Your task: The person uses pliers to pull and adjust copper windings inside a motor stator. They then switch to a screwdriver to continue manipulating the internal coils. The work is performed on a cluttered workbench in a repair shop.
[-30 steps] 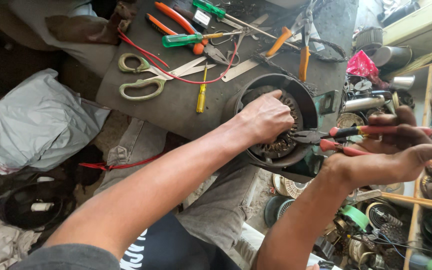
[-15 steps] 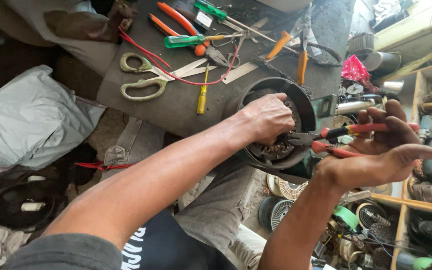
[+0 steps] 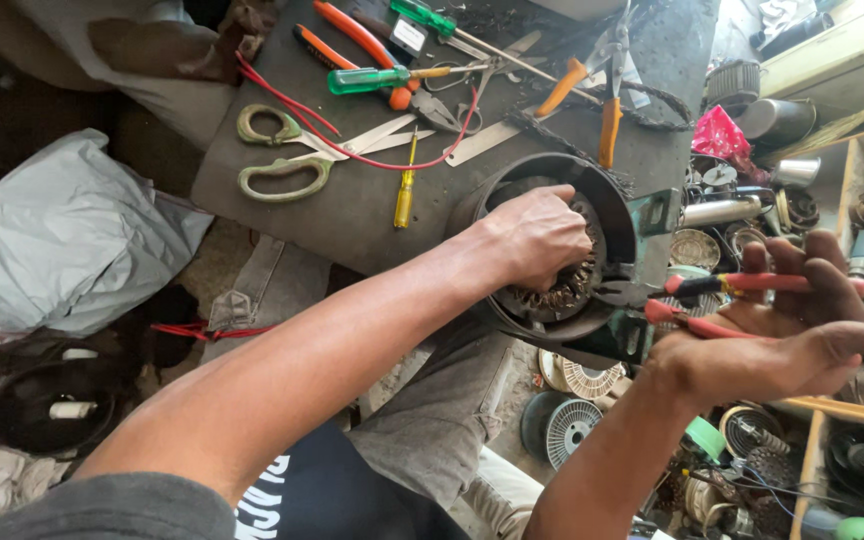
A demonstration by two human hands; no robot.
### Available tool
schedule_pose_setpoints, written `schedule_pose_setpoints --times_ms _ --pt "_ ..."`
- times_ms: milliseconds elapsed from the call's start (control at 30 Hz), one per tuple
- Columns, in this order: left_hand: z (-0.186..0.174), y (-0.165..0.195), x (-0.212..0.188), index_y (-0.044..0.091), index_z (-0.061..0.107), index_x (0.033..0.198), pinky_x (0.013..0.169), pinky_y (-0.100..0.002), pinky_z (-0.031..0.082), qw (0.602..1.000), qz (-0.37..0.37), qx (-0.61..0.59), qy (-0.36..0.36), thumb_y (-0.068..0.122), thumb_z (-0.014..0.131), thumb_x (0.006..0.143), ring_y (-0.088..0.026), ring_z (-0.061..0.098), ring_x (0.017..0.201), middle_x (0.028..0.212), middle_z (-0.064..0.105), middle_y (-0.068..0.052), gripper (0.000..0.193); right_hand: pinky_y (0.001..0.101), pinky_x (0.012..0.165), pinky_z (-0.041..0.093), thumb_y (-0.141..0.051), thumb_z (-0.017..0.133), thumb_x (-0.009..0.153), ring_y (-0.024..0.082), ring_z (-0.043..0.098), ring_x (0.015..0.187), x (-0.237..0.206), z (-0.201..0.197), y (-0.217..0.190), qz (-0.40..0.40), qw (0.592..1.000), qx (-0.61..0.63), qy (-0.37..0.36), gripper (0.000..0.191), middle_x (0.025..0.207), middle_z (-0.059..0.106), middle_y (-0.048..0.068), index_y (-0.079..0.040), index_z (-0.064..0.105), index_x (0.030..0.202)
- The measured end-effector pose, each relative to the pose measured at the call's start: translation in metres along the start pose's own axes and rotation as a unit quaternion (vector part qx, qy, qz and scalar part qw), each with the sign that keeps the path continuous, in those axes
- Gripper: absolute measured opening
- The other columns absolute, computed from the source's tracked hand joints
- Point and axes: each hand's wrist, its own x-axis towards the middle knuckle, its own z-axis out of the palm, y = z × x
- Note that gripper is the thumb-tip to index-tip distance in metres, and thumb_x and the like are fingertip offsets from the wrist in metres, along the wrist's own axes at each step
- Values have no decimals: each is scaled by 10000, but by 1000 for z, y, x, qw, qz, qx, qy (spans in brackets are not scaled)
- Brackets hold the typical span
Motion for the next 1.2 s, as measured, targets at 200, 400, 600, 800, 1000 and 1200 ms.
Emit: schedule_pose_setpoints --times_ms 200,400,600,800,1000,1200 --pt "-8 4 -3 147 679 611 904 -386 429 1000 -17 -6 -14 186 771 564 -294 660 653 642 676 -83 110 468 960 698 -667 406 1019 319 755 1148 -4 6 -1 90 992 63 55 858 1331 699 257 109 647 1294" --pt "-10 5 -2 139 674 588 879 -376 420 1000 -16 -4 -23 176 767 574 -281 633 640 633 660 -71 101 384 792 651 -622 410 1087 210 657 862 -11 26 -9 2 1000 6 22 704 1036 630 148 43 629 1161" --pt "-3 4 -2 137 695 613 885 -376 427 1000 -18 -3 -14 163 765 551 -294 650 647 649 679 -79 97 284 464 385 -427 547 1135 121 390 553 -15 43 -9 8 996 5 84 441 782 473 84 -24 445 989" --pt "-1 9 -4 165 730 639 1013 -378 439 999 -50 14 -1 147 743 629 -281 711 695 686 709 -104 24 279 446 369 -394 538 1140 118 381 535 -11 42 -7 11 993 53 109 424 780 467 71 -38 415 944" --pt "5 9 1 168 727 619 1098 -406 381 997 -69 32 -33 135 733 639 -285 720 700 691 726 -103 39 285 445 380 -389 535 1139 112 381 539 -10 37 -8 9 992 35 124 420 781 452 59 -44 411 934" --pt "3 7 0 181 706 578 1055 -411 404 998 -40 56 5 123 721 707 -270 699 635 634 702 -87 142 287 447 379 -411 539 1131 118 394 528 -10 37 -5 2 993 28 113 433 803 470 68 -51 403 932"
